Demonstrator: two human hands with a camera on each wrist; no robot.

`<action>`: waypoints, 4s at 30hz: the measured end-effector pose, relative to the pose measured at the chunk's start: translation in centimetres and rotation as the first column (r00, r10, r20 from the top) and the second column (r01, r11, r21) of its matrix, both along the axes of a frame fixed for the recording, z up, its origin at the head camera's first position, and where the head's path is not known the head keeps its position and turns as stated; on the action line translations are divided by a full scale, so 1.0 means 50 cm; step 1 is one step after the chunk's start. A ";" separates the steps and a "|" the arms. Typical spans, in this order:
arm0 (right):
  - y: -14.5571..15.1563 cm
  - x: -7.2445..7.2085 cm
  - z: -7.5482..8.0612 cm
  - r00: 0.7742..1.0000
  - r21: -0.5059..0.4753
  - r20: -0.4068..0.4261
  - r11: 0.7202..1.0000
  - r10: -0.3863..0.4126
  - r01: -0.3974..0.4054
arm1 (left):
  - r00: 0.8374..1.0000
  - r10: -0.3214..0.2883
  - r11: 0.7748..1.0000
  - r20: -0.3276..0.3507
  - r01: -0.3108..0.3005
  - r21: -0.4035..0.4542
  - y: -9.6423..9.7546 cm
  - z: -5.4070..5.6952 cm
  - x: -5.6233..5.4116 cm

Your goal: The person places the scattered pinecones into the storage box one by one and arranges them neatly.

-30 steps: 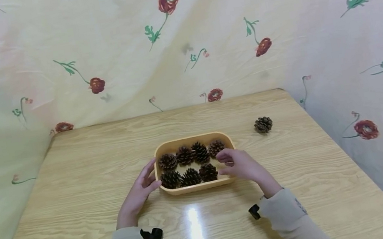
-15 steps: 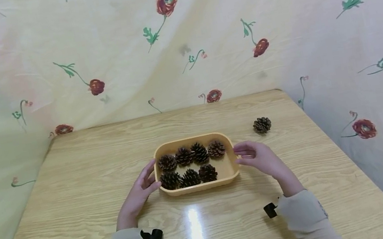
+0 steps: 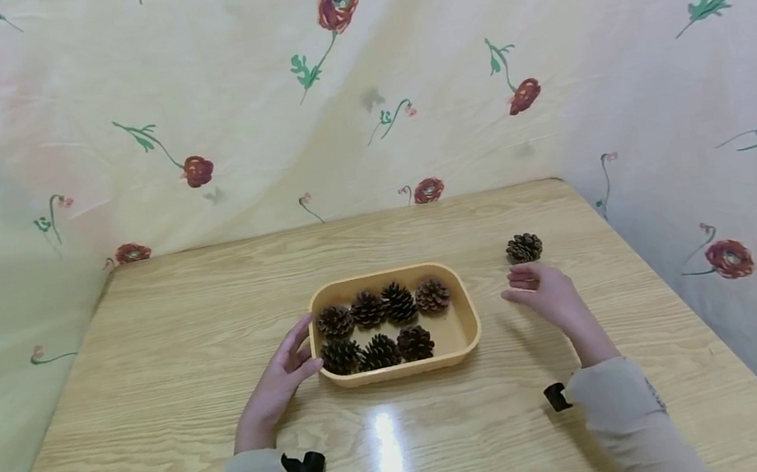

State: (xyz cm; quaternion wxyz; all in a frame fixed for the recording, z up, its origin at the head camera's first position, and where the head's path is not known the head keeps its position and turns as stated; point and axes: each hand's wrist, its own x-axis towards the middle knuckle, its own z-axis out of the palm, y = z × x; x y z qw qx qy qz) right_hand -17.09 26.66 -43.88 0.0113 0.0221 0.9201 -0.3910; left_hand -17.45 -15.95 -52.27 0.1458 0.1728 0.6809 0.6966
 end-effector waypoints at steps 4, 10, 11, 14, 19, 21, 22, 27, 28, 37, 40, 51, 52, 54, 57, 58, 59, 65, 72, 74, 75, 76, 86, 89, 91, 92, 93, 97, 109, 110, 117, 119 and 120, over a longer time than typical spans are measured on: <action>0.014 -0.008 0.000 0.997 -0.001 0.012 0.997 -0.082 0.082 | 1.000 -0.002 1.000 -0.005 0.002 0.000 0.000 0.001 0.000; 0.032 -0.017 -0.008 0.989 -0.023 0.011 0.988 -0.150 0.150 | 1.000 -0.001 1.000 -0.007 0.001 -0.002 0.000 0.003 0.001; 0.036 -0.019 -0.010 0.987 -0.022 0.011 0.987 -0.158 0.158 | 1.000 0.001 1.000 -0.006 -0.001 -0.004 0.000 0.004 0.001; 0.045 -0.025 -0.017 0.982 -0.030 0.018 0.982 -0.187 0.188 | 1.000 0.003 1.000 0.002 -0.003 -0.003 0.000 0.005 0.003; 0.056 -0.036 -0.024 0.968 -0.061 0.041 0.966 -0.249 0.251 | 1.000 0.005 1.000 -0.001 -0.005 -0.003 0.001 0.006 0.004; 0.060 -0.042 -0.025 0.961 -0.070 0.053 0.959 -0.271 0.275 | 1.000 0.005 1.000 -0.002 -0.005 -0.003 0.001 0.007 0.003; 0.063 -0.045 -0.027 0.958 -0.075 0.059 0.956 -0.281 0.285 | 1.000 0.005 1.000 -0.001 -0.005 -0.003 0.001 0.007 0.003; 0.077 -0.064 -0.033 0.948 -0.091 0.071 0.944 -0.311 0.317 | 1.000 0.007 1.000 0.010 -0.007 -0.004 0.000 0.007 0.003; 0.079 -0.068 -0.034 0.945 -0.091 0.072 0.942 -0.318 0.324 | 1.000 0.008 1.000 0.012 -0.008 -0.006 0.000 0.007 0.002; 0.083 -0.098 -0.045 0.915 -0.169 0.134 0.901 -0.381 0.400 | 1.000 0.002 1.000 0.002 -0.002 -0.019 0.002 0.006 0.000; 0.084 -0.105 -0.053 0.911 -0.223 0.141 0.885 -0.387 0.410 | 1.000 0.002 1.000 0.001 -0.002 -0.020 0.001 0.006 0.001; 0.084 -0.128 -0.082 0.882 -0.411 0.134 0.785 -0.452 0.464 | 1.000 0.018 0.999 0.012 -0.018 -0.049 0.000 0.006 0.002; 0.084 -0.130 -0.084 0.881 -0.414 0.133 0.783 -0.454 0.465 | 1.000 0.019 0.999 0.014 -0.018 -0.048 0.000 0.006 0.002; 0.085 -0.132 -0.086 0.881 -0.417 0.131 0.781 -0.454 0.465 | 1.000 0.015 0.999 0.010 -0.015 -0.048 0.000 0.007 0.002; 0.085 -0.134 -0.087 0.882 -0.408 0.122 0.787 -0.456 0.463 | 1.000 0.009 0.999 0.014 -0.008 -0.033 0.000 0.008 0.002; 0.086 -0.135 -0.088 0.883 -0.401 0.117 0.791 -0.455 0.462 | 1.000 0.006 0.999 0.013 -0.006 -0.032 0.000 0.008 0.002; 0.086 -0.135 -0.088 0.883 -0.397 0.112 0.794 -0.456 0.461 | 1.000 0.003 0.999 0.008 -0.002 -0.034 0.000 0.009 0.002; 0.086 -0.138 -0.091 0.878 -0.377 0.090 0.800 -0.471 0.468 | 1.000 0.011 0.999 0.018 -0.010 -0.034 -0.001 0.010 0.003; 0.085 -0.136 -0.090 0.875 -0.391 0.098 0.790 -0.475 0.473 | 1.000 0.013 1.000 0.018 -0.012 -0.028 -0.002 0.007 0.002; 0.085 -0.129 -0.087 0.883 -0.386 0.099 0.800 -0.460 0.460 | 1.000 0.011 1.000 0.019 -0.011 -0.025 -0.002 0.006 0.000; 0.086 -0.125 -0.085 0.888 -0.382 0.101 0.807 -0.449 0.451 | 1.000 0.011 1.000 0.021 -0.011 -0.027 -0.002 0.005 0.000; 0.086 -0.119 -0.082 0.894 -0.375 0.100 0.815 -0.438 0.441 | 1.000 0.011 1.000 0.022 -0.010 -0.024 -0.002 0.005 0.000; 0.084 -0.066 -0.068 0.934 -0.326 0.063 0.877 -0.352 0.352 | 1.000 0.004 1.000 0.003 -0.004 -0.015 -0.003 0.004 0.000; 0.081 -0.052 -0.066 0.945 -0.313 0.065 0.892 -0.322 0.325 | 1.000 0.003 1.000 0.002 -0.003 -0.015 -0.003 0.006 0.000; 0.078 -0.042 -0.064 0.951 -0.312 0.059 0.900 -0.303 0.306 | 1.000 0.004 1.000 0.006 -0.004 -0.017 -0.002 0.007 0.001; 0.074 -0.037 -0.062 0.954 -0.317 0.055 0.901 -0.294 0.296 | 1.000 0.005 1.000 0.009 -0.005 -0.018 -0.003 0.007 0.002; 0.070 -0.031 -0.060 0.958 -0.319 0.048 0.904 -0.284 0.284 | 1.000 0.006 1.000 0.011 -0.005 -0.019 -0.002 0.007 0.002; 0.052 -0.012 -0.052 0.967 -0.340 0.004 0.909 -0.253 0.239 | 1.000 0.008 1.000 0.013 -0.007 -0.024 -0.002 0.008 0.003; 0.003 0.032 -0.040 0.981 -0.314 -0.080 0.938 -0.177 0.144 | 1.000 0.010 1.000 0.005 -0.010 -0.028 -0.003 0.006 0.003; 0.000 0.035 -0.039 0.982 -0.319 -0.088 0.939 -0.166 0.130 | 1.000 0.010 1.000 0.004 -0.010 -0.026 -0.002 0.005 0.003; -0.027 0.054 -0.031 0.986 -0.333 -0.138 0.942 -0.094 0.043 | 1.000 0.008 1.000 0.000 -0.008 -0.024 -0.004 -0.001 0.002; -0.034 0.059 -0.028 0.987 -0.330 -0.141 0.944 -0.075 0.025 | 1.000 0.006 1.000 -0.003 -0.006 -0.027 -0.004 -0.003 0.002; -0.038 0.062 -0.027 0.988 -0.332 -0.142 0.943 -0.065 0.015 | 1.000 0.004 1.000 -0.005 -0.004 -0.028 -0.004 -0.005 0.002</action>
